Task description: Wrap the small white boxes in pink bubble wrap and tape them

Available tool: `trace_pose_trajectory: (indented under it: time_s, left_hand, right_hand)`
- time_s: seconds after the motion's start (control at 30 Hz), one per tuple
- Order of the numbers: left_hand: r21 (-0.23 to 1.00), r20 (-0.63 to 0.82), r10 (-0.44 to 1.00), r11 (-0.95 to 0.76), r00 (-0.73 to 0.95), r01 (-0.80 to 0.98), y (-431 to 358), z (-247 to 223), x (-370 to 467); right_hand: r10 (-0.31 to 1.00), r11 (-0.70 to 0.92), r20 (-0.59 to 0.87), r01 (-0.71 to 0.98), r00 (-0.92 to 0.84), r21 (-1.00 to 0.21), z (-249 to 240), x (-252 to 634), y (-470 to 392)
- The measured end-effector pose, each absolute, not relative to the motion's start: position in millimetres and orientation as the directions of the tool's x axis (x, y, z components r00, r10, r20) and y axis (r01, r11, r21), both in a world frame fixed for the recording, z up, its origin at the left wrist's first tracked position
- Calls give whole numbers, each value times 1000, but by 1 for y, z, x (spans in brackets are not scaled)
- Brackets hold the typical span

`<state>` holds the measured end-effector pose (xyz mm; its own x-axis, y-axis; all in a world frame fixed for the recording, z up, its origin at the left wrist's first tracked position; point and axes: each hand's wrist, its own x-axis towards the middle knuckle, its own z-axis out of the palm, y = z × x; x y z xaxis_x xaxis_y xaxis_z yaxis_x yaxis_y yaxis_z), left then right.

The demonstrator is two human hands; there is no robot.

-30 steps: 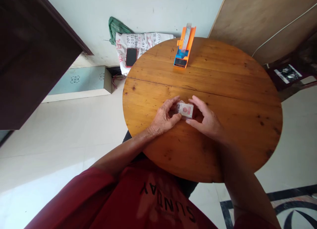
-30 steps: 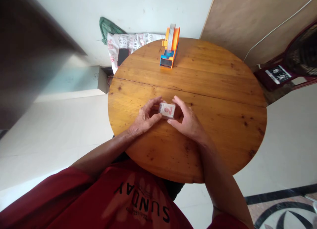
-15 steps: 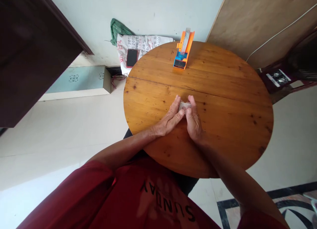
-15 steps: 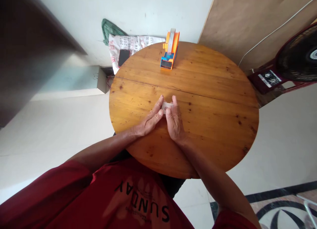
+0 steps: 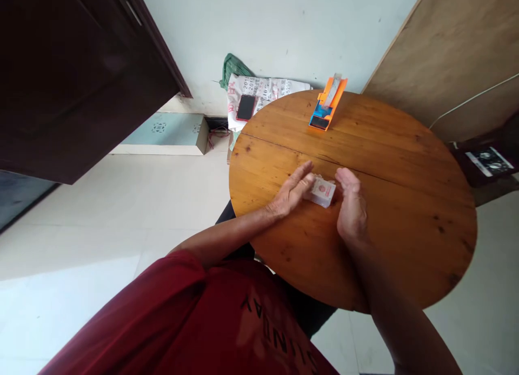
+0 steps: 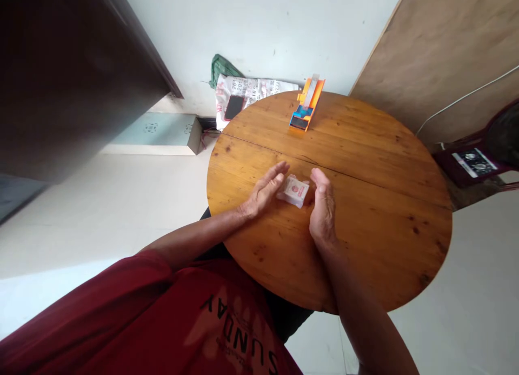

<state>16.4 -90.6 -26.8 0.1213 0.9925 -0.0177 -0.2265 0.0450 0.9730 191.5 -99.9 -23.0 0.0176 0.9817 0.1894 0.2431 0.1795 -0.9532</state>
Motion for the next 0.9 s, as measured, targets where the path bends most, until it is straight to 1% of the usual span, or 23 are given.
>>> trace_pose_trajectory:
  time_s: [0.03, 0.07, 0.13, 0.2, 0.27, 0.33, 0.4, 0.47, 0.67, 0.77, 0.83, 0.9]
  left_hand:
    - [963, -35, 998, 48, 55, -263, -87, -31, 16]
    - [959, -55, 998, 61, 27, -277, -83, -35, 16]
    - [955, -55, 998, 64, 39, -291, -78, -42, 15]
    - [957, -20, 996, 45, 89, -287, -77, -46, 16]
    - [963, 14, 992, 21, 127, -268, -79, -47, 17]
    - [966, 26, 989, 13, 145, -259, -81, -45, 19]
    - [963, 23, 988, 19, 155, -267, -82, -40, 19]
    - [965, 13, 987, 30, 161, -262, -82, -36, 18]
    - [975, -46, 989, 75, 140, -210, -81, -29, 16]
    - [973, -64, 989, 92, 137, -214, -81, -27, 16]
    - [972, -83, 988, 108, 128, -206, -81, -25, 16]
    - [974, -84, 988, 109, 130, -198, -81, -25, 16]
  right_hand:
    - [982, 183, 188, 252, -4, -950, -19, 196, -98]
    - [984, 181, 173, 270, -52, -946, -16, 200, -97]
    - [976, 179, 123, 341, -181, -923, -10, 206, -97]
    - [958, 222, 105, 456, -267, -862, -9, 207, -96]
    - [950, 286, 153, 564, -272, -775, -11, 203, -96]
    - [942, 334, 221, 613, -254, -716, -14, 198, -95]
    - [930, 367, 273, 607, -245, -705, -16, 195, -94]
    - [924, 382, 286, 585, -254, -716, -17, 194, -93]
    - [921, 374, 204, 610, -331, -698, -14, 202, -93]
    - [933, 348, 211, 576, -292, -740, -4, 207, -95]
    - [934, 354, 261, 544, -243, -761, 2, 209, -96]
    - [928, 371, 313, 552, -200, -747, 6, 208, -96]
